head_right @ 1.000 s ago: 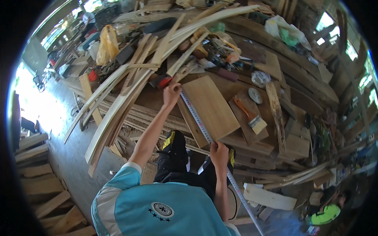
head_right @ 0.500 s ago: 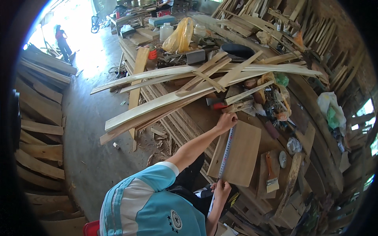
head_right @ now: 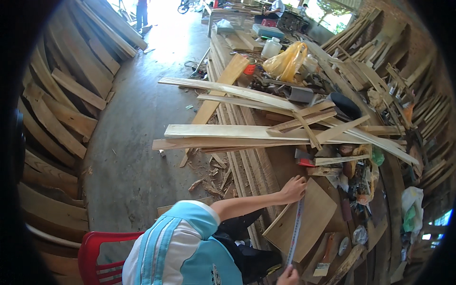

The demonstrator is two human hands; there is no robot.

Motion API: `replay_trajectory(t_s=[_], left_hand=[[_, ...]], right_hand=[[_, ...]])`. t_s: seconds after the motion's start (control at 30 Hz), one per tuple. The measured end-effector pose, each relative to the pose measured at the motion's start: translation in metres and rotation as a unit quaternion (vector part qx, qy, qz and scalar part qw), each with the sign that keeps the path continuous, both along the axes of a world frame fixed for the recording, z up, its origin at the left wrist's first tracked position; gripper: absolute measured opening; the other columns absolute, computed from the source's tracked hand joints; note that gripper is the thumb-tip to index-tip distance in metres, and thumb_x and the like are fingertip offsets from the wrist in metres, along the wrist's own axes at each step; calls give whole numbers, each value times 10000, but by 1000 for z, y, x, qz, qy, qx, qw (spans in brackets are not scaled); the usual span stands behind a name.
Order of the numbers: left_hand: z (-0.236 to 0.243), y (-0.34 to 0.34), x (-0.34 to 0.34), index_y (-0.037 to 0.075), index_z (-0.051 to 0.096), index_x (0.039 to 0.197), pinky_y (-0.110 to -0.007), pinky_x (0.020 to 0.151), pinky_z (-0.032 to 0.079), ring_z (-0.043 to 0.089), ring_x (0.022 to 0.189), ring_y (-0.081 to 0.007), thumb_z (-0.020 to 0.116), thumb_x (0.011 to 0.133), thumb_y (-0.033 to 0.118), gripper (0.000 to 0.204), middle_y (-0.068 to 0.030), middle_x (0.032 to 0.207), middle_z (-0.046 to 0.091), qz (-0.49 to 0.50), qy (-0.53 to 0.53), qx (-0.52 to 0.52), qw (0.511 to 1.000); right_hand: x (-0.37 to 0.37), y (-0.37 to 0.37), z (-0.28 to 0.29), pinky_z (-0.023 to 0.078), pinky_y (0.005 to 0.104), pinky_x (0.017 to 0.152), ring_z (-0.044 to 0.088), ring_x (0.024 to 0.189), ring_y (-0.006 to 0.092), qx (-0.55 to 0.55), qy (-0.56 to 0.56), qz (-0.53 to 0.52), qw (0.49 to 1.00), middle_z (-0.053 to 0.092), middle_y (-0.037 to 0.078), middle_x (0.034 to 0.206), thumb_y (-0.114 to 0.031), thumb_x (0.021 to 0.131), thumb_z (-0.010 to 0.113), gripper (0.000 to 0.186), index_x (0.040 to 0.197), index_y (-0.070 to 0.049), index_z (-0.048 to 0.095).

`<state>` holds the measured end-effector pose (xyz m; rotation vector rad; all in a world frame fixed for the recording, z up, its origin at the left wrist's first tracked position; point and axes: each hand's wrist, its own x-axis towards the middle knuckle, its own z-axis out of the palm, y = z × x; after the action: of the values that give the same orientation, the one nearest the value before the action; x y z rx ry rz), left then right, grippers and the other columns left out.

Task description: Measuring a piece of wood, cleaning the workspace with a brush, and then using a chisel and a wooden block as a mallet to carve a piece of wood.

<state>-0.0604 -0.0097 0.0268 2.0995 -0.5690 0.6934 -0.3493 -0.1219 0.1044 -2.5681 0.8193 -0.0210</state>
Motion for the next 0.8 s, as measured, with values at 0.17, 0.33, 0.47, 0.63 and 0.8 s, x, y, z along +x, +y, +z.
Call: replay_trajectory(t_s=[0.17, 0.33, 0.47, 0.63, 0.8], left_hand=[[-11, 64, -57, 12, 502, 772, -322, 576, 413, 523, 651, -224, 565, 691, 153, 174, -105, 674, 503, -93, 217, -175, 956], [-20, 94, -76, -6, 507, 736, -319, 534, 433, 538, 594, -183, 554, 716, 209, 221, -97, 641, 530, -117, 392, -225, 884], [-25, 114, -87, 24, 519, 798, -292, 570, 461, 551, 613, -156, 524, 767, 334, 312, -66, 731, 555, -128, 547, -327, 760], [-26, 109, -94, 46, 525, 873, -333, 631, 470, 561, 671, -188, 444, 790, 466, 435, -92, 854, 567, -170, 672, -421, 586], [-32, 106, -88, 108, 575, 960, -417, 714, 422, 530, 766, -219, 296, 792, 530, 533, -61, 991, 559, -266, 689, -430, 519]], right_hand=[[18, -64, -3, 392, 400, 843, 495, 984, 326, -37, 24, 34, 998, 541, 171, 1057, -549, 795, 443, 610, 1106, -29, 509], [35, -121, -67, 319, 248, 352, 430, 356, 108, 137, 29, 113, 984, 434, 11, 426, -346, 818, 538, 316, 736, -41, 533], [40, -89, -58, 282, 273, 323, 424, 331, 124, 39, -44, 148, 987, 421, 34, 400, -381, 761, 605, 372, 734, -19, 524], [31, -70, -58, 303, 286, 356, 416, 340, 127, 104, -54, 97, 988, 426, 54, 424, -347, 768, 602, 355, 719, -6, 516], [26, -32, -53, 364, 336, 469, 446, 473, 189, 10, -94, 128, 987, 478, 135, 522, -331, 784, 583, 417, 663, 61, 510]])
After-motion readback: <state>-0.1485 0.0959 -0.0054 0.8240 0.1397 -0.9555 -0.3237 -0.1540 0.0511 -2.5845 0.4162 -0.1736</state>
